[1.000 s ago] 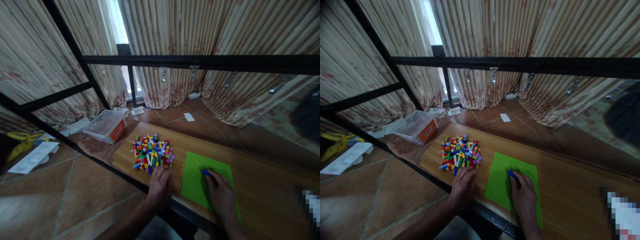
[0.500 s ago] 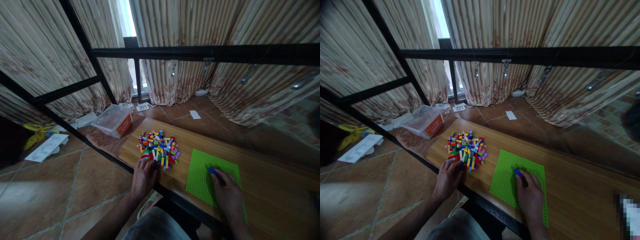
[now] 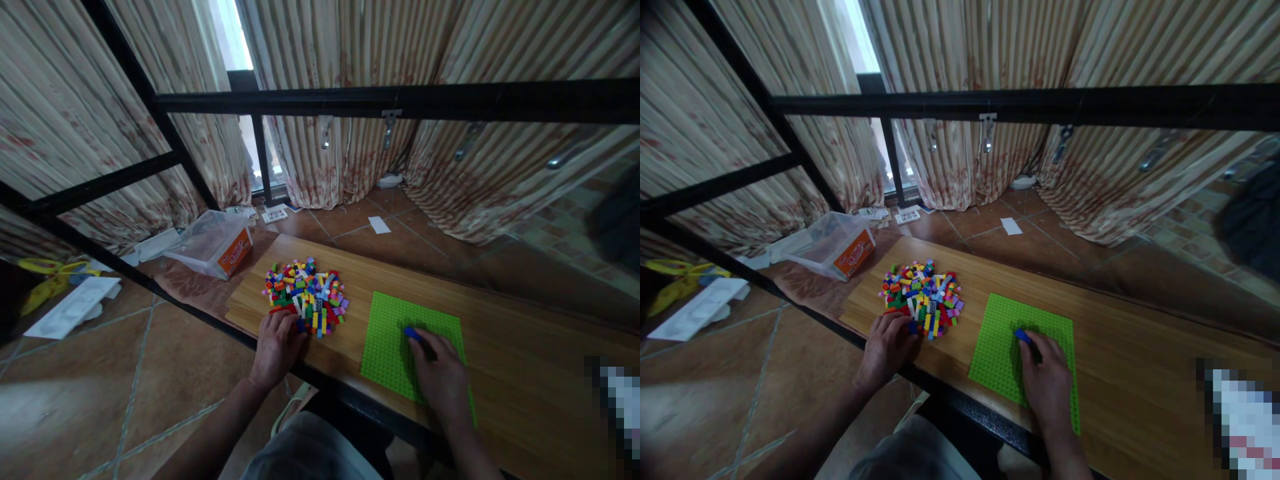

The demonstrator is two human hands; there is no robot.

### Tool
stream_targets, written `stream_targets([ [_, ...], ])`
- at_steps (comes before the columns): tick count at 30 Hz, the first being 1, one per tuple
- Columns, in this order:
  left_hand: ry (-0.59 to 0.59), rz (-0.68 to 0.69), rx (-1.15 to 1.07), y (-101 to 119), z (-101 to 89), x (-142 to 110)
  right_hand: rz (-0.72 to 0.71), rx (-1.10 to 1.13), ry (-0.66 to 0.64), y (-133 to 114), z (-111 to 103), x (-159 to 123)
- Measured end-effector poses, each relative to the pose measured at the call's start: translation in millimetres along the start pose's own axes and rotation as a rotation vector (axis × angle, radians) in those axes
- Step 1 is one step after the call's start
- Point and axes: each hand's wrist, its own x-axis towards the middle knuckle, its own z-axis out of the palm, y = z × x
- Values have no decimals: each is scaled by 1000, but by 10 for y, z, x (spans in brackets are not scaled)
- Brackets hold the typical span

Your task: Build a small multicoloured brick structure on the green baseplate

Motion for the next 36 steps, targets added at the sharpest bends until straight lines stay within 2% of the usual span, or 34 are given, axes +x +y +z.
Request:
stream_targets([
  [5, 48, 32, -83, 114, -71, 36, 10, 15, -19, -22, -14, -2],
  [9, 25, 58, -268, 377, -38, 66, 13, 34, -13, -43, -12, 1],
  [12, -94, 75, -449, 658, 116, 118, 18, 37, -14, -59, -4, 6],
  [15, -221, 71, -578, 930, 353, 233, 25, 45, -20, -76, -4, 2],
  [18, -318, 96, -570, 1134, 577, 408, 37, 65, -9, -99, -19, -14],
  [20, -369, 179, -487, 1225, 684, 538, 54, 89, -6, -116, -35, -22],
  [24, -447, 367, -336, 1297, 809, 762, 111, 189, 12, -141, -71, -18],
  [27, -460, 421, -290, 1267, 879, 846, 157, 246, 37, -144, -81, -7],
  [31, -434, 400, -314, 1199, 950, 832, 161, 271, 46, -138, -71, -3],
  [36, -373, 275, -360, 1199, 980, 768, 169, 270, 54, -145, -66, -1],
])
